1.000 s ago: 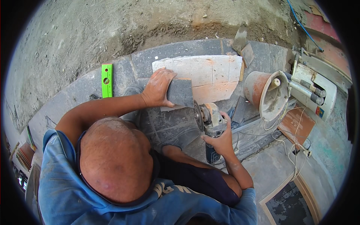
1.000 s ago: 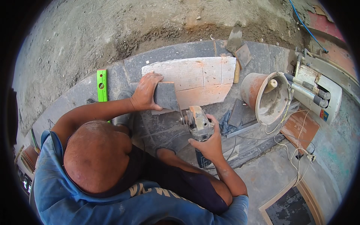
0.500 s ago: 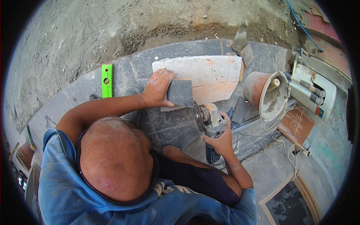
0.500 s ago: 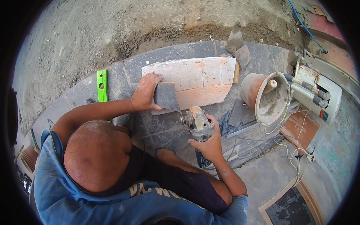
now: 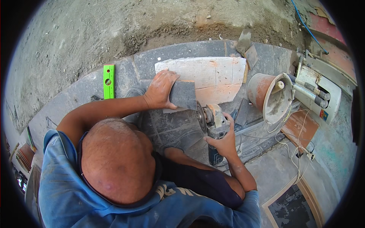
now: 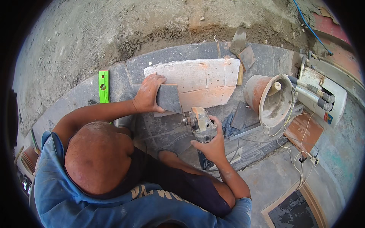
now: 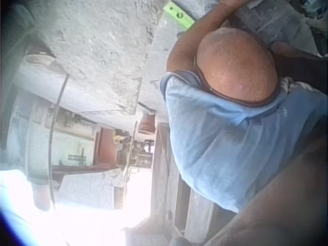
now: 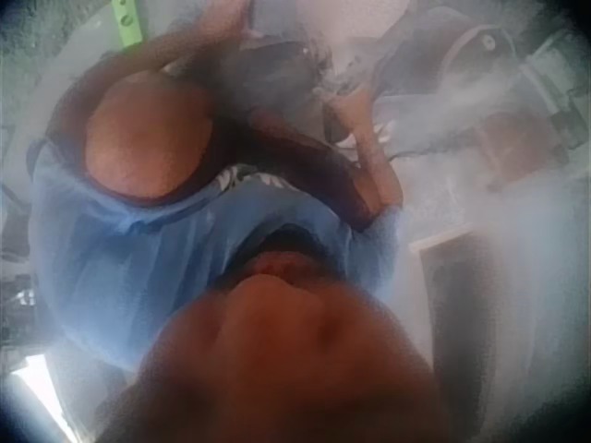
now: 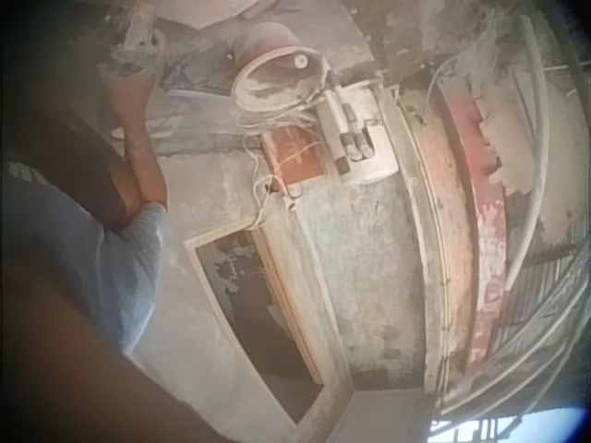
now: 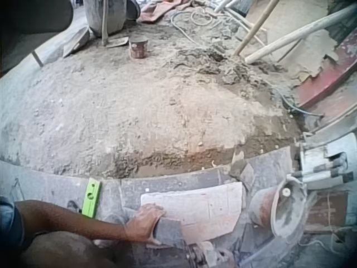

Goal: The person uses an angle grinder to grind the edges of rectangular tiles on a wooden block. They repeatedly grind, inspect, and reposition the tiles, then place them into a bucket.

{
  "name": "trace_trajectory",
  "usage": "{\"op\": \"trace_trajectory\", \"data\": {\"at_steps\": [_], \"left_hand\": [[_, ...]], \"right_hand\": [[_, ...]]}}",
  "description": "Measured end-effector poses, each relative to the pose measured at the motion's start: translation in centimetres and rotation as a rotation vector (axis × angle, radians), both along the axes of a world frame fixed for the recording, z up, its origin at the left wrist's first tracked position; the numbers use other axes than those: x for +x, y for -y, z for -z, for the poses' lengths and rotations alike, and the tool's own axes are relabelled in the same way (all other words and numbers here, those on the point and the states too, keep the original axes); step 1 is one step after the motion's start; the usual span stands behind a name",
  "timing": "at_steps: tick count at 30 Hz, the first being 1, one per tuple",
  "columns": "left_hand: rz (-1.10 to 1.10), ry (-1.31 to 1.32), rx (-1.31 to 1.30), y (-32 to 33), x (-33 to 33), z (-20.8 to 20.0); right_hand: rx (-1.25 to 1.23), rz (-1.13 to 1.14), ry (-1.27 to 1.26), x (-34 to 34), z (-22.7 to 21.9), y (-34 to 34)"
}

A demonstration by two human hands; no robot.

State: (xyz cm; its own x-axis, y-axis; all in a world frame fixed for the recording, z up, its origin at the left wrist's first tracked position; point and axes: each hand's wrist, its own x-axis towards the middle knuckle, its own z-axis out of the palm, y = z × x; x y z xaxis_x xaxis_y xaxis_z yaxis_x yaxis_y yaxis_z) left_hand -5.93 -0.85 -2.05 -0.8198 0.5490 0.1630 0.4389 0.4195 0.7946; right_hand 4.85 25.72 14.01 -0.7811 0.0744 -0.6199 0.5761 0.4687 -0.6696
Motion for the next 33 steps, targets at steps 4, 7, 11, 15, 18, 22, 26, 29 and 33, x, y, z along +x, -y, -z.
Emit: {"op": "trace_trajectory", "data": {"at_steps": [4, 7, 11, 15, 18, 22, 26, 29, 33], "left_hand": [[-0.002, -0.001, 0.005, 0.0, 0.0, -0.1], [-0.001, -0.005, 0.014, 0.0, 0.0, 0.0], [-0.001, -0.007, 0.005, 0.1, 0.0, 0.0], [0.003, -0.008, 0.008, 0.1, 0.0, -0.1], [0.003, -0.007, 0.006, 0.1, 0.0, -0.1], [0.005, 0.008, 0.004, 0.1, -0.1, -0.3], [0.001, 0.006, 0.01, 0.1, -0.1, -0.3], [0.001, 0.003, 0.013, 0.1, 0.0, -0.2], [-0.002, -0.001, 0.011, 0.1, 0.0, -0.2]], "right_hand": [[-0.018, 0.012, -0.009, -0.2, 0.0, 0.1], [-0.026, 0.033, 0.012, -0.4, -0.1, 0.3], [-0.025, 0.029, 0.017, -0.7, -0.3, 0.5], [-0.022, 0.031, 0.022, -0.7, -0.2, 0.4], [-0.026, 0.034, 0.023, -0.9, -0.3, 0.5], [-0.042, 0.039, 0.016, -1.0, -0.2, 0.5], [-0.044, 0.033, 0.011, -1.2, -0.2, 0.5], [-0.013, 0.02, 0.015, -1.4, -0.3, 0.7], [-0.028, 0.031, 0.01, -1.4, -0.2, 0.8]]}}
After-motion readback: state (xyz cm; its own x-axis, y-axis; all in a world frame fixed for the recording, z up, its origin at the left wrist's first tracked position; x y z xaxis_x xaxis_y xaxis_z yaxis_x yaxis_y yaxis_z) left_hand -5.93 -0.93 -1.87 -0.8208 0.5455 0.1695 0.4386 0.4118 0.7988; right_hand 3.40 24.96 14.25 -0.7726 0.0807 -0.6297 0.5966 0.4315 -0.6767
